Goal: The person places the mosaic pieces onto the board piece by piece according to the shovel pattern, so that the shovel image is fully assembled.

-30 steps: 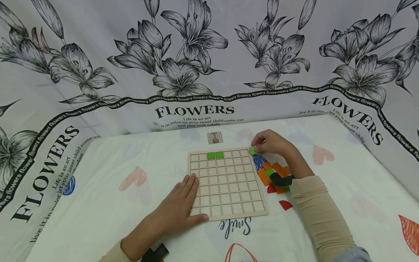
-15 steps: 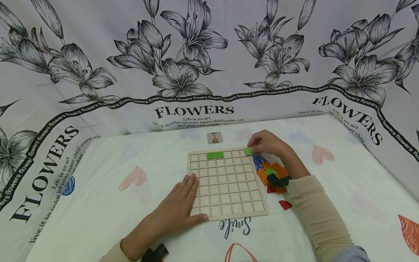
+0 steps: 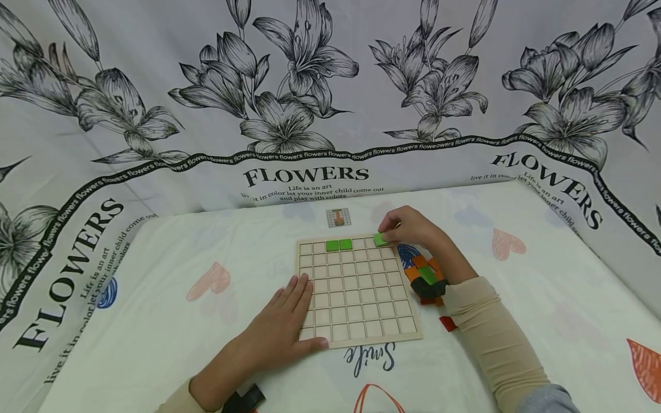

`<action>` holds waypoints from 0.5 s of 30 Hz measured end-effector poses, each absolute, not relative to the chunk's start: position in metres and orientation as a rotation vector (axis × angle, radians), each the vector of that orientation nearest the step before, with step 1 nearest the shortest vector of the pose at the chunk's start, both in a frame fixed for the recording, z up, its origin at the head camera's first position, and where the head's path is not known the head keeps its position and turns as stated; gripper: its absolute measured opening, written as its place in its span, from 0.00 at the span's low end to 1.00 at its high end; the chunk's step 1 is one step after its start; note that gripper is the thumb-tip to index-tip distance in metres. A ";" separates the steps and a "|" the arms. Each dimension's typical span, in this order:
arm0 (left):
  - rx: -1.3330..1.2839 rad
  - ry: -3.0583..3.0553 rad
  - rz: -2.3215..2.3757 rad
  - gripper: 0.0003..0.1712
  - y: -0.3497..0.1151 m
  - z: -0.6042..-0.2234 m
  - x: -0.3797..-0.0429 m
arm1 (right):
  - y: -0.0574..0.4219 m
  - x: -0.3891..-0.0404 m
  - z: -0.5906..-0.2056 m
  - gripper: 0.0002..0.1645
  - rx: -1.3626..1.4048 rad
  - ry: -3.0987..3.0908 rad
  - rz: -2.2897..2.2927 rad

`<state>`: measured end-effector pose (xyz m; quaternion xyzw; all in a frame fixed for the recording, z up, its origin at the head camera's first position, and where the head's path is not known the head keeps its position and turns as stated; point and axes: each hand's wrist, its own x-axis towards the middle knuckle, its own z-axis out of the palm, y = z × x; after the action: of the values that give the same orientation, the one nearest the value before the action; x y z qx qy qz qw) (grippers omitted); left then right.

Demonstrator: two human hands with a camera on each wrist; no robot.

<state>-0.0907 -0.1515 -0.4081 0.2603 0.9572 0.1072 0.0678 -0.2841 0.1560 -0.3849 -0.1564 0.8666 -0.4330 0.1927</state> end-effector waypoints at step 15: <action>0.788 2.889 0.317 0.61 -0.152 -0.410 -0.091 | 0.140 -0.278 -0.388 0.06 -0.402 2.497 -1.189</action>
<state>-0.0907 -0.1518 -0.4101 0.2611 0.9573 0.1051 0.0653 -0.2785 0.1400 -0.3882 -0.1416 0.8800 -0.4192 0.1725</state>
